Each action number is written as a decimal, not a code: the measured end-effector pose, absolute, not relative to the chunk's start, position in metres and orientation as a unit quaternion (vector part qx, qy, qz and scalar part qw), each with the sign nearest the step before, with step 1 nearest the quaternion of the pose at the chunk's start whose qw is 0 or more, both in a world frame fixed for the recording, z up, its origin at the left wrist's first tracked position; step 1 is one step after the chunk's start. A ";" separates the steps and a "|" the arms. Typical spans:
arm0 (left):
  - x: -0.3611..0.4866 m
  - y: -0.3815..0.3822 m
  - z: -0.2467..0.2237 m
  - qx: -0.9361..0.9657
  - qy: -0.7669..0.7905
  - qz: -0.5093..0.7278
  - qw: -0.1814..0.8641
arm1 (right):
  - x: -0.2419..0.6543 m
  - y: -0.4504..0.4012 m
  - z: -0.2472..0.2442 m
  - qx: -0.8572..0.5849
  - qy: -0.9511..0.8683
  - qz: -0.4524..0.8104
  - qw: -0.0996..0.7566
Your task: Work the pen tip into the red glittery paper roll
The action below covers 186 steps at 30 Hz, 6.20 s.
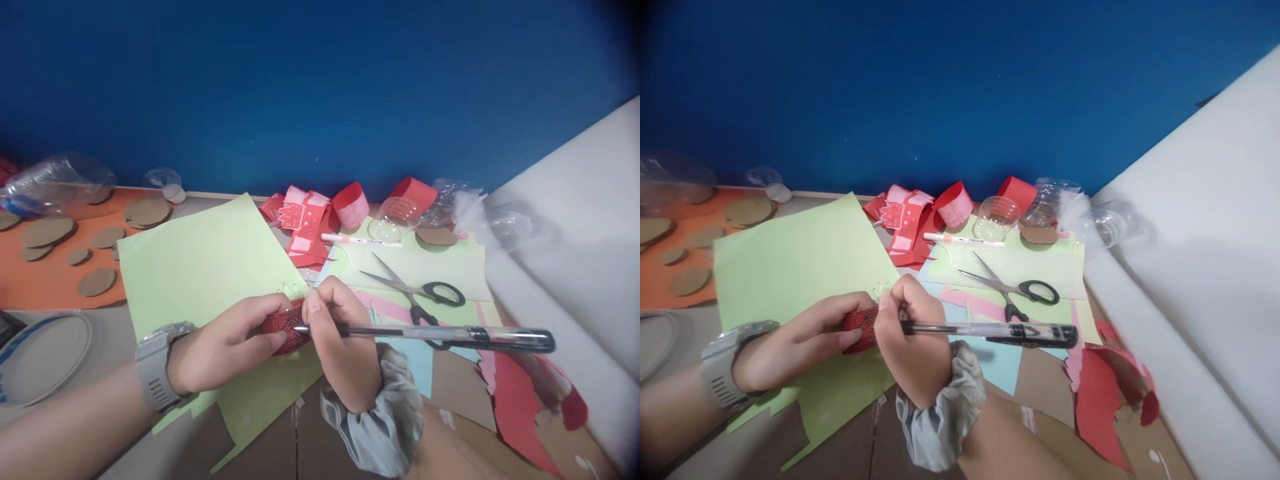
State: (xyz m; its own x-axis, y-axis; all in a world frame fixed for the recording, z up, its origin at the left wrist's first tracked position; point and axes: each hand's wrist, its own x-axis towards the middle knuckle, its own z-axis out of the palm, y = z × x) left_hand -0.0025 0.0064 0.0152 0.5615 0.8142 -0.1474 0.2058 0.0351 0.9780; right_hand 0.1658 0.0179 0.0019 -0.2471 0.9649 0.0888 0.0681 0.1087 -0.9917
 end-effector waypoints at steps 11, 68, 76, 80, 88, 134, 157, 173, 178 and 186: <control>-0.003 0.006 0.016 0.646 0.389 0.253 0.606 | 0.166 0.019 0.000 -0.421 -0.598 0.516 0.445; -0.005 0.006 0.012 0.654 0.391 0.256 0.595 | 0.166 0.019 0.002 -0.419 -0.610 0.509 0.439; -0.003 0.006 0.018 0.650 0.398 0.244 0.600 | 0.167 0.017 -0.001 -0.419 -0.610 0.515 0.432; -0.004 0.006 0.016 0.655 0.399 0.251 0.591 | 0.166 0.018 0.000 -0.426 -0.610 0.506 0.436; -0.001 0.006 0.019 0.676 0.422 0.225 0.561 | 0.166 0.019 0.003 -0.428 -0.612 0.502 0.437; -0.003 0.006 0.016 0.661 0.403 0.242 0.585 | 0.167 0.019 0.000 -0.416 -0.600 0.514 0.450; -0.002 0.007 0.016 0.638 0.396 0.261 0.606 | 0.169 0.017 0.002 -0.407 -0.629 0.510 0.422; -0.002 0.007 0.018 0.638 0.410 0.246 0.604 | 0.168 0.018 0.001 -0.407 -0.603 0.546 0.416; 0.000 0.005 0.018 0.626 0.422 0.263 0.602 | 0.168 0.017 0.001 -0.414 -0.593 0.550 0.418; -0.001 0.008 0.019 0.648 0.404 0.246 0.597 | 0.169 0.018 0.001 -0.407 -0.604 0.546 0.414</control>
State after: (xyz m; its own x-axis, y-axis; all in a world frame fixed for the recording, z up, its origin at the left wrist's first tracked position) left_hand -0.0011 0.0075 0.0187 0.5524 0.8175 -0.1628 0.2302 0.0381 0.9724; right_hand 0.1690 0.0178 0.0011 -0.3248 0.9441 0.0558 0.0401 0.0727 -0.9965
